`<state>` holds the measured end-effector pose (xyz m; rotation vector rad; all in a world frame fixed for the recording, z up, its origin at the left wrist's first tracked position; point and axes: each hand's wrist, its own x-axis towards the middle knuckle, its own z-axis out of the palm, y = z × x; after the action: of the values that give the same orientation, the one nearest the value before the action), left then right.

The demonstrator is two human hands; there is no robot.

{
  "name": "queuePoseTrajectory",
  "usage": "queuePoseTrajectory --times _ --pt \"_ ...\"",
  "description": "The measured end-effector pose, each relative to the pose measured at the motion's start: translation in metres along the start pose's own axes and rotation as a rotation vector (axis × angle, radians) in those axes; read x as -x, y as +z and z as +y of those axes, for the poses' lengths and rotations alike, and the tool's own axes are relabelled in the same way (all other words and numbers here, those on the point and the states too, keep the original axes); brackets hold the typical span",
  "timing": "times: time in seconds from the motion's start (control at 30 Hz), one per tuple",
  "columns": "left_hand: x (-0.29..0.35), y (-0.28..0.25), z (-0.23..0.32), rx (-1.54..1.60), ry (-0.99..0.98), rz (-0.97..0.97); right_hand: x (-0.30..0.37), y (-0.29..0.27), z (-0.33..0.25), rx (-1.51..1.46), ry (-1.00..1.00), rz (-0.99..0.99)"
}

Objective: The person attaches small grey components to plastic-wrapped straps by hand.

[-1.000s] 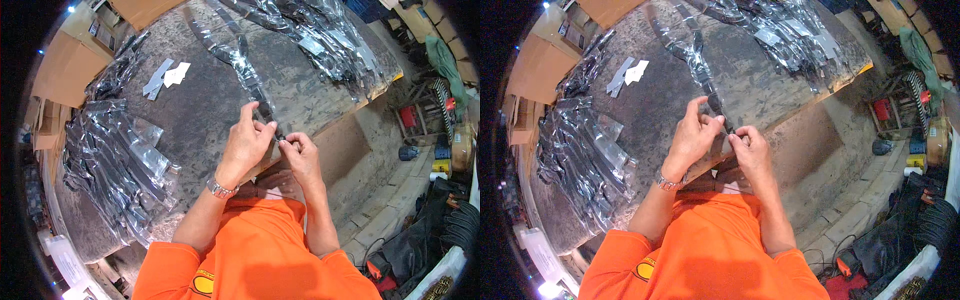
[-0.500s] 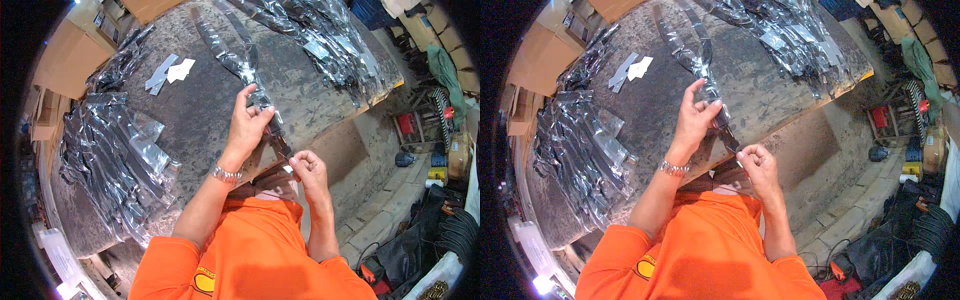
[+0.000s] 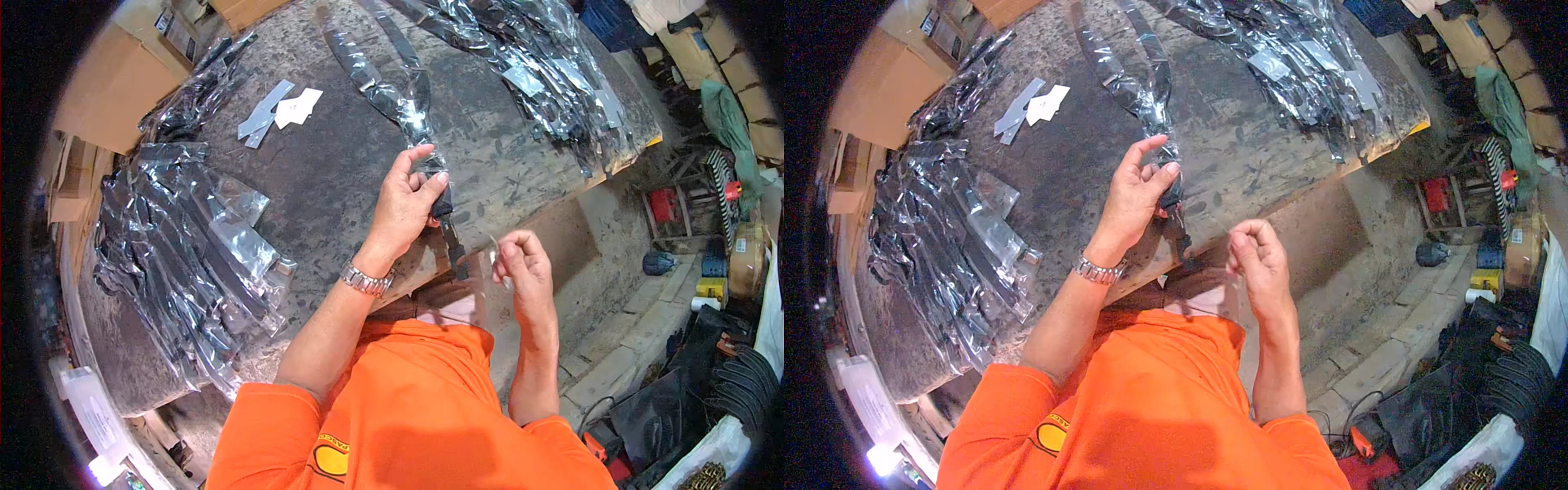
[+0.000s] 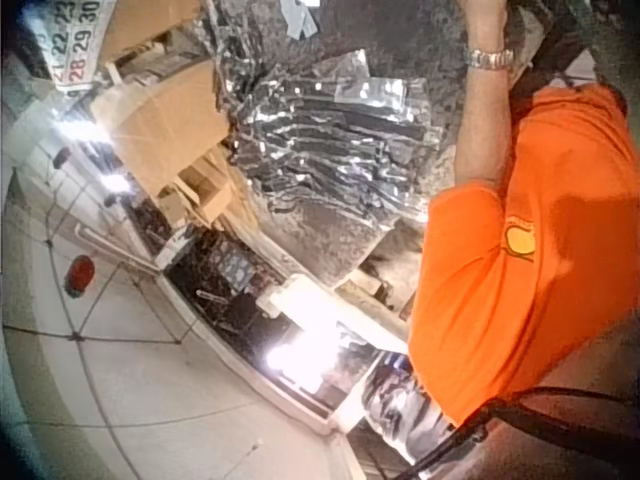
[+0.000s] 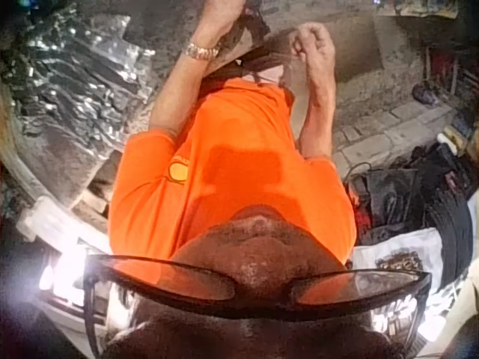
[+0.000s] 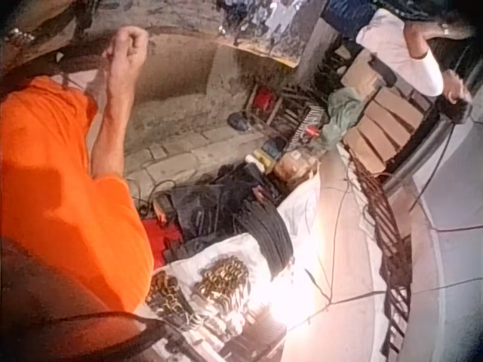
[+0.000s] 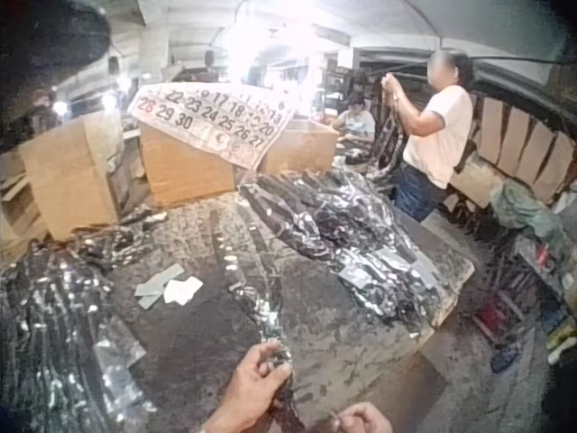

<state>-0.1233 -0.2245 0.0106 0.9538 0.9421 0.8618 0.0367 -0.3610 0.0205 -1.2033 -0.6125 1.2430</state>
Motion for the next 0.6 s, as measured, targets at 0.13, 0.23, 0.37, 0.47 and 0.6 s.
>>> queuePoseTrajectory --times 0.13,0.23,0.37,0.47,0.6 --pt "0.000 -0.004 -0.001 0.017 0.001 -0.016 -0.008 0.019 -0.013 0.142 0.009 -0.043" --pt "0.001 -0.004 -0.001 0.021 0.005 -0.019 -0.015 0.018 -0.003 0.222 0.041 -0.095" --pt "0.000 -0.006 -0.004 0.036 0.019 -0.012 -0.020 0.026 0.002 0.229 0.035 -0.086" --pt "-0.001 -0.007 -0.006 0.075 0.017 -0.025 -0.022 0.030 0.003 0.213 0.052 -0.070" --pt "-0.005 -0.012 -0.012 0.123 0.035 -0.039 -0.025 0.035 0.001 0.208 0.077 -0.062"
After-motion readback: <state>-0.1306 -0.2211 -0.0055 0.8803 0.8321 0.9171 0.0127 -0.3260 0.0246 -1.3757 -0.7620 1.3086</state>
